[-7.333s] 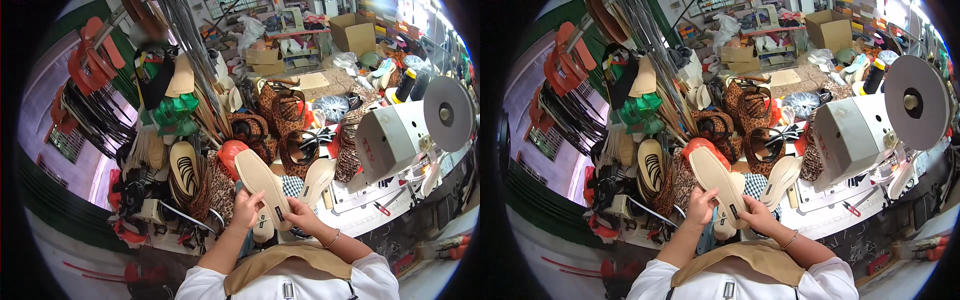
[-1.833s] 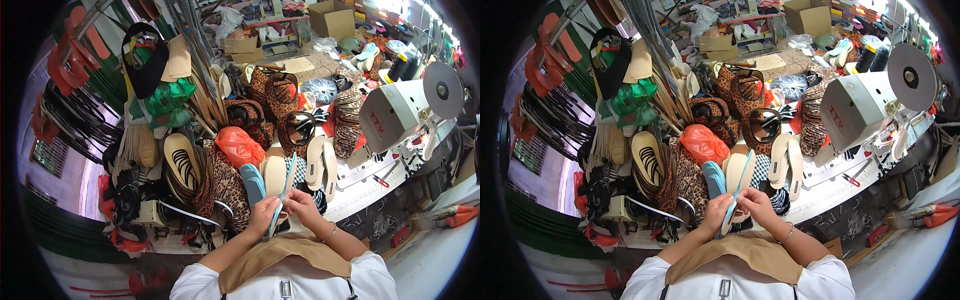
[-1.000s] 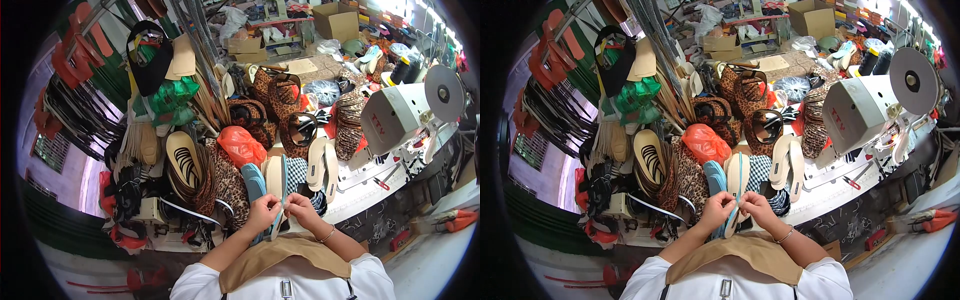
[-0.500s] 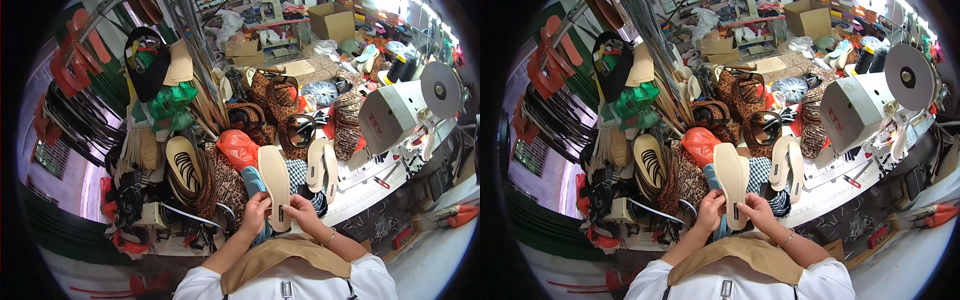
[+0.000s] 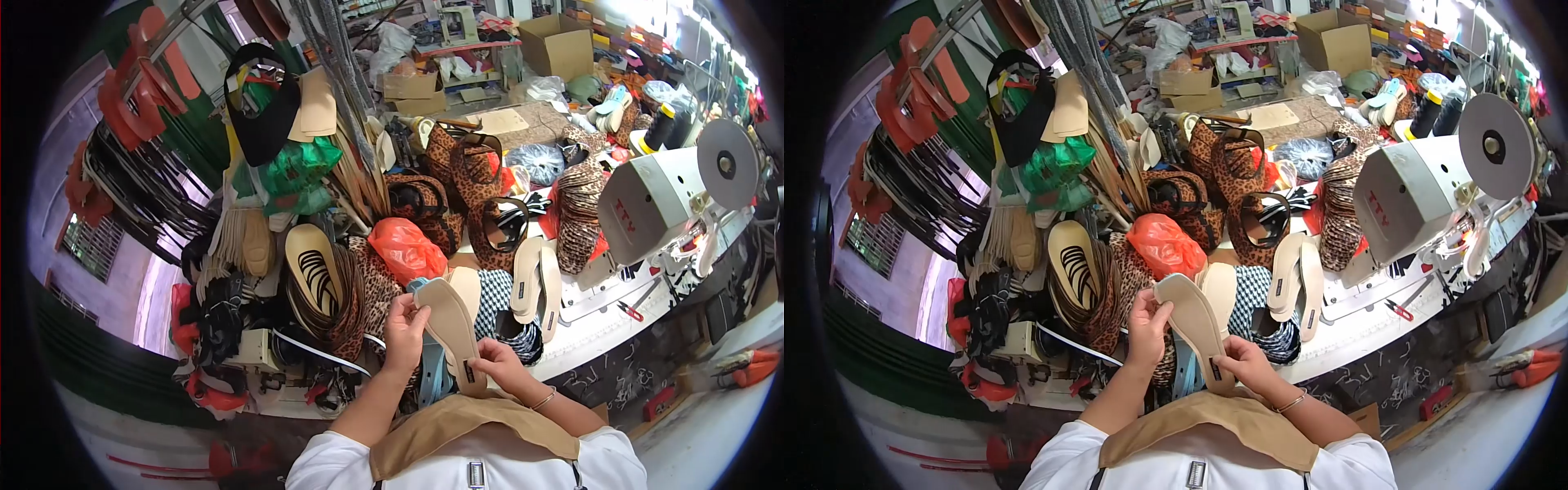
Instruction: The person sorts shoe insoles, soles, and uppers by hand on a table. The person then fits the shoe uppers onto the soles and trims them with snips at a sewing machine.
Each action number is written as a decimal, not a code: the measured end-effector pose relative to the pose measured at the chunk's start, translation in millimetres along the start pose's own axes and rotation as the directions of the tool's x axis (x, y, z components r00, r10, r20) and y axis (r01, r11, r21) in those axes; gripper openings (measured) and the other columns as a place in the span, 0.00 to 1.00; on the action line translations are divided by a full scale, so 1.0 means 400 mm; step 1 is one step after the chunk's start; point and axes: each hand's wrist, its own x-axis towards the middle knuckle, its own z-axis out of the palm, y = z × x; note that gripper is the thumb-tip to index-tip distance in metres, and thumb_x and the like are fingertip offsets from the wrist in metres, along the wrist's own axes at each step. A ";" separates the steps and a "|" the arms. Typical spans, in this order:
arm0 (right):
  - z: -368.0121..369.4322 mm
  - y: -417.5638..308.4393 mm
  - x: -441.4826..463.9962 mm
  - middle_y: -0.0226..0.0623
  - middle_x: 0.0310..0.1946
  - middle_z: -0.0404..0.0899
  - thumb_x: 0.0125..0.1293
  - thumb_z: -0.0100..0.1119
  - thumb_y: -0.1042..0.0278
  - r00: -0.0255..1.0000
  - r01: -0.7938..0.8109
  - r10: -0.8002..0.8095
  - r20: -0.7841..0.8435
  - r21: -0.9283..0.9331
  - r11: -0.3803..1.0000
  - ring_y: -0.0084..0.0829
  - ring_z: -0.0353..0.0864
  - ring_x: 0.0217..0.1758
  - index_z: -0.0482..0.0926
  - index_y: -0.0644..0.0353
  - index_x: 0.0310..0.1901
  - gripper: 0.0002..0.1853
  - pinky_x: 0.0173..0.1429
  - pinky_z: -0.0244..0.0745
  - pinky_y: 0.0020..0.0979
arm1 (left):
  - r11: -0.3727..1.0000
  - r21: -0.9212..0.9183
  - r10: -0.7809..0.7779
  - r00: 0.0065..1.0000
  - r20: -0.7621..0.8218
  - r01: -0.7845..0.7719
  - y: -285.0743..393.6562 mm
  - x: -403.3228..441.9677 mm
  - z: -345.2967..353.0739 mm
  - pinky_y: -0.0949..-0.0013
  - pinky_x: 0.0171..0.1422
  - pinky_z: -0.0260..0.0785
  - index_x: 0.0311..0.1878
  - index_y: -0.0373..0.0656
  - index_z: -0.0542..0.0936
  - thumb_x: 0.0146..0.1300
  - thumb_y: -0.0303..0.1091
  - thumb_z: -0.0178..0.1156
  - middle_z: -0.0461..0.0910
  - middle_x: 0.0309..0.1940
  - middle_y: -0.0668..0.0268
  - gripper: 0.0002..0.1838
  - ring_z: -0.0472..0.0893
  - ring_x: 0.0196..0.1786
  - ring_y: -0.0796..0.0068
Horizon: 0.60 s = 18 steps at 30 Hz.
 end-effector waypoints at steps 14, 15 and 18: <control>0.014 0.002 -0.006 0.22 0.28 0.73 0.61 0.59 0.75 0.999 -0.034 0.032 0.026 0.059 0.998 0.12 0.70 0.32 0.73 0.59 0.33 0.04 0.38 0.66 0.18 | 0.916 0.355 0.177 0.982 0.059 -0.187 -0.013 -0.025 0.005 0.79 0.36 0.67 0.41 0.40 0.75 0.60 0.22 0.59 0.76 0.28 0.73 0.07 0.73 0.29 0.86; 0.020 0.003 -0.005 0.20 0.25 0.69 0.61 0.59 0.73 1.000 0.005 -0.006 0.006 0.040 0.999 0.12 0.66 0.29 0.71 0.58 0.31 0.06 0.33 0.62 0.18 | 0.900 0.394 0.163 0.982 0.095 -0.188 -0.014 -0.029 0.008 0.79 0.37 0.67 0.42 0.40 0.75 0.60 0.22 0.59 0.77 0.29 0.73 0.07 0.73 0.30 0.86; 0.027 -0.009 -0.003 0.19 0.23 0.65 0.62 0.59 0.71 1.000 0.020 -0.020 0.003 0.026 0.999 0.11 0.62 0.26 0.69 0.58 0.29 0.08 0.29 0.59 0.18 | 0.909 0.396 0.096 0.990 0.100 -0.128 -0.038 -0.048 0.011 0.78 0.38 0.68 0.43 0.40 0.75 0.61 0.22 0.58 0.77 0.30 0.72 0.08 0.75 0.31 0.85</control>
